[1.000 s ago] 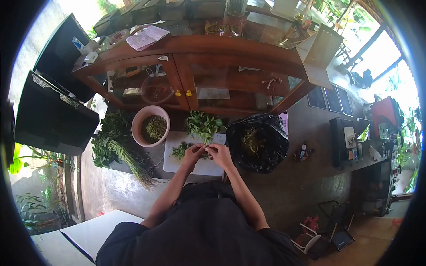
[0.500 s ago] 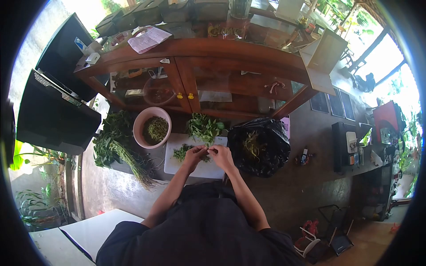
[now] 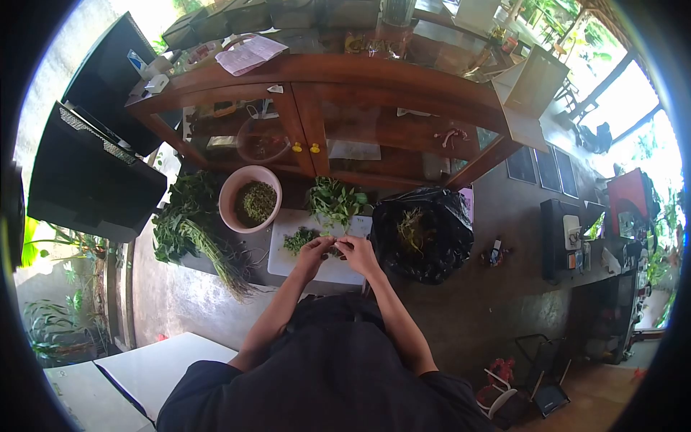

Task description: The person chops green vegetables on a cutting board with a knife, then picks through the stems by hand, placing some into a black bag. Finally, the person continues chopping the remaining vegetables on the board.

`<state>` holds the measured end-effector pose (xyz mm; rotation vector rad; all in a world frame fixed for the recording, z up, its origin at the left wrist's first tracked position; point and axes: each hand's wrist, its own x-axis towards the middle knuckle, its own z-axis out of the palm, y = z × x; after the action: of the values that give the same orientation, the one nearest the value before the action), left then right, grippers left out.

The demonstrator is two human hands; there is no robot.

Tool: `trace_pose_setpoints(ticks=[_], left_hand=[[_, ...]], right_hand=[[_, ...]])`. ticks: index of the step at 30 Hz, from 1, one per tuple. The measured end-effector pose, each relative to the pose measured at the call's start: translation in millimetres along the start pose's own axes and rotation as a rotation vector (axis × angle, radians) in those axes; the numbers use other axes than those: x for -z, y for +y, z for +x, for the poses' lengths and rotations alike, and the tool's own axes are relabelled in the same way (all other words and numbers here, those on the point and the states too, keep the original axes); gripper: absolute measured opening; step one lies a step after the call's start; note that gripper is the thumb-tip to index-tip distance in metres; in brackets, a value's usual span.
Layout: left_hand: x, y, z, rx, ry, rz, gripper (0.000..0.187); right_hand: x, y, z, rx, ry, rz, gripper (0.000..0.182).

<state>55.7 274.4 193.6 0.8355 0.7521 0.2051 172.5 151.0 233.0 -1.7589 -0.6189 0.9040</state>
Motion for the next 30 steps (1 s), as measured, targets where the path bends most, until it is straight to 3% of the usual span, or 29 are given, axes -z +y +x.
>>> trace_pose_setpoints(ticks=[3,5,6,8,11,15,17,19,20,22,23,25,26,28,30], left_hand=[[0.7,-1.4,-2.5,-0.024,0.04,0.059,0.011],[1.4,-1.7,-3.6,-0.042,0.055,0.07,0.012],[3.9,-4.8,-2.5,-0.077,0.057,0.073,0.014],[6.8,-4.9,-4.5,-0.112,0.063,0.077,0.017],[7.7,1.8,-12.5,-0.099,0.097,0.083,0.017],[15.6,7.5,-24.0,-0.079,0.117,0.171,0.02],[19.3,18.9,-30.7,-0.069,0.129,0.23,0.023],[23.1,37.7,-41.3,-0.065,0.174,0.763,0.028],[24.9,39.3,-41.0,-0.067,0.171,0.764,0.028],[27.4,39.2,-44.0,-0.668,0.211,1.022,0.03],[26.6,40.3,-40.3,-0.666,0.211,1.022,0.03],[19.2,45.6,-31.1,-1.043,0.028,1.049,0.028],[17.3,44.4,-31.2,-1.043,0.029,1.046,0.028],[15.1,41.9,-28.8,-0.683,-0.06,0.87,0.024],[14.6,41.2,-28.8,-0.582,-0.079,0.798,0.024]], right_hand=[[-2.7,9.0,0.1,0.021,0.019,-0.137,0.022],[-8.4,15.9,1.1,-0.126,0.008,0.174,0.023],[-9.4,11.8,-1.6,-0.129,0.006,0.174,0.023],[-10.6,-4.1,-6.9,-0.298,-0.061,0.606,0.023],[-12.6,9.5,-2.2,-0.316,-0.101,0.739,0.024],[-14.8,-0.5,0.5,-0.302,-0.062,0.629,0.023],[-13.7,0.1,5.5,-0.203,-0.052,0.349,0.02],[-10.1,-8.7,4.2,-0.152,-0.06,0.183,0.019],[-8.5,-13.3,4.3,-0.103,-0.069,0.017,0.018],[-7.5,-14.3,8.6,-0.093,-0.122,-0.074,0.017],[-7.8,-14.5,10.5,-0.082,-0.18,-0.166,0.017],[-11.3,-14.3,12.9,-0.103,-0.211,-0.057,0.016],[-11.3,-14.5,13.7,-0.119,-0.238,0.052,0.016],[-8.8,-14.8,14.4,-0.11,-0.232,0.077,0.016],[-8.8,-10.7,13.7,-0.104,-0.221,0.113,0.016]])
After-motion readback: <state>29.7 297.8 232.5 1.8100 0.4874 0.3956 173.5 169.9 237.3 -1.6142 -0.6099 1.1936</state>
